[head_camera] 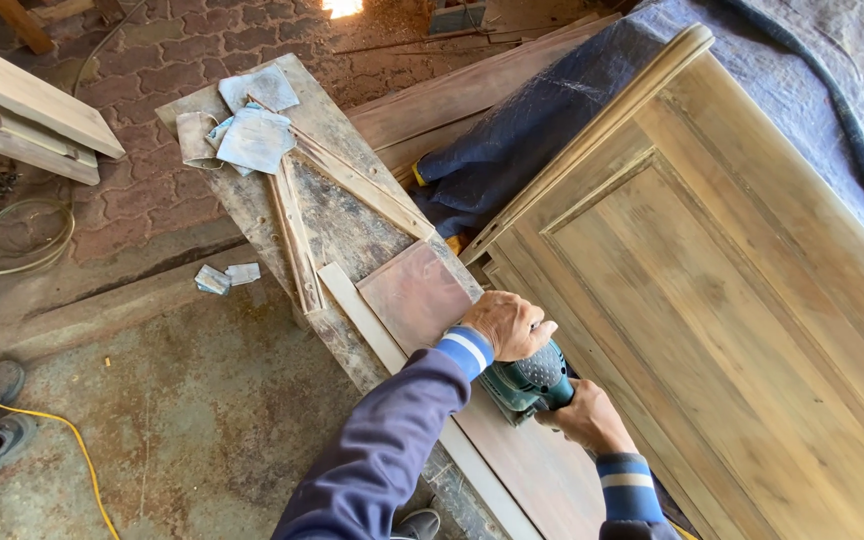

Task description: Sand a long piece of wood using an electric orbital sander and manual sandpaper.

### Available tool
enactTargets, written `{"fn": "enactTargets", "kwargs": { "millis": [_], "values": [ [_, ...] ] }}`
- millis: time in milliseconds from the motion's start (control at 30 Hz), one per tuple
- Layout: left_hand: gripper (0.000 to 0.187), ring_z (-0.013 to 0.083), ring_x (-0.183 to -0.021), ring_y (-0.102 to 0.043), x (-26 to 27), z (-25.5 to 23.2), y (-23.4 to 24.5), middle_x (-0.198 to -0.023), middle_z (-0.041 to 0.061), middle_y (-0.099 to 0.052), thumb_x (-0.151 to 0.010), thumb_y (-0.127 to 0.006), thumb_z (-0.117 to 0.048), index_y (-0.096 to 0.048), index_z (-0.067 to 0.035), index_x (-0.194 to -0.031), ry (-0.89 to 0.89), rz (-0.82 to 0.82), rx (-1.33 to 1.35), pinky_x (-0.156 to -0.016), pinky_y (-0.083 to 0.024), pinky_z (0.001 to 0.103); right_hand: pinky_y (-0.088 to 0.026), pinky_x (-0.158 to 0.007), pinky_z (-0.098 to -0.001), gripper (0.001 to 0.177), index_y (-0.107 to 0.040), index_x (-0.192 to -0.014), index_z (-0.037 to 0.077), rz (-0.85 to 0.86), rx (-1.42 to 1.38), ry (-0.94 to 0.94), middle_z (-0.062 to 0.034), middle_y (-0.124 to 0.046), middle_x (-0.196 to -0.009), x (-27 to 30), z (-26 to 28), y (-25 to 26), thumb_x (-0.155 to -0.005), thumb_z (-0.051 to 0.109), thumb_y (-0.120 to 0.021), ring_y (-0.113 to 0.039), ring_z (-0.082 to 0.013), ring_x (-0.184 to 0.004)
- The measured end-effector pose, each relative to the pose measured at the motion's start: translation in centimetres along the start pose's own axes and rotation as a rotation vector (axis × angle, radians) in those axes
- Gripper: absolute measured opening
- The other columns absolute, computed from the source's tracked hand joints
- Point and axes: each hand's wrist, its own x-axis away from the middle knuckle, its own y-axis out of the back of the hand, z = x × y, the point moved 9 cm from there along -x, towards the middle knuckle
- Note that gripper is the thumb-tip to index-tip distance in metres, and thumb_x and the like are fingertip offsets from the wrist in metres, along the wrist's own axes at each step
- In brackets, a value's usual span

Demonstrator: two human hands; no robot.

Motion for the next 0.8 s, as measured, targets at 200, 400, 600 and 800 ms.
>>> {"fn": "enactTargets", "kwargs": {
  "millis": [200, 400, 600, 800],
  "values": [
    [0.044, 0.0344, -0.083, -0.076, -1.0, 3.5, 2.9, -0.082, 0.019, -0.076, -0.095, -0.059, -0.046, -0.078, -0.009, -0.079, -0.002, -0.064, 0.014, -0.08, -0.058, 0.046, -0.058, -0.053, -0.0323, 0.028, -0.077, -0.085, 0.002, -0.01, -0.014, 0.024, -0.0074, -0.071, -0.063, -1.4, 4.6, 0.1, -0.068, 0.022, -0.085, -0.065, -0.0165, -0.053],
    [0.046, 0.0362, -0.083, -0.075, -2.6, 7.2, 6.3, -0.083, 0.02, -0.075, -0.095, -0.06, -0.047, -0.078, -0.008, -0.078, -0.033, -0.097, 0.014, -0.081, -0.059, 0.046, -0.057, -0.053, -0.0322, 0.029, -0.076, -0.081, 0.0, -0.021, 0.001, 0.032, -0.0082, -0.07, -0.061, -3.5, 9.6, 0.3, -0.067, 0.024, -0.085, -0.067, -0.0172, -0.052],
    [0.048, 0.0366, -0.082, -0.074, -4.1, 10.9, 10.3, -0.082, 0.021, -0.075, -0.096, -0.06, -0.048, -0.078, -0.007, -0.078, -0.004, -0.083, -0.002, -0.079, -0.058, 0.046, -0.058, -0.053, -0.0334, 0.028, -0.075, -0.079, 0.0, -0.025, -0.011, 0.042, -0.0092, -0.069, -0.06, -6.0, 14.7, 0.6, -0.066, 0.023, -0.085, -0.067, -0.0185, -0.053],
    [0.047, 0.0365, -0.076, -0.074, -5.2, 14.4, 11.9, -0.078, 0.021, -0.074, -0.095, -0.06, -0.047, -0.078, -0.008, -0.077, -0.005, -0.116, -0.035, -0.076, -0.059, 0.047, -0.058, -0.054, -0.0319, 0.027, -0.075, -0.08, 0.001, -0.021, 0.011, 0.046, -0.0094, -0.07, -0.061, -7.7, 18.4, 0.5, -0.067, 0.023, -0.084, -0.068, -0.0184, -0.053]
  ]
}}
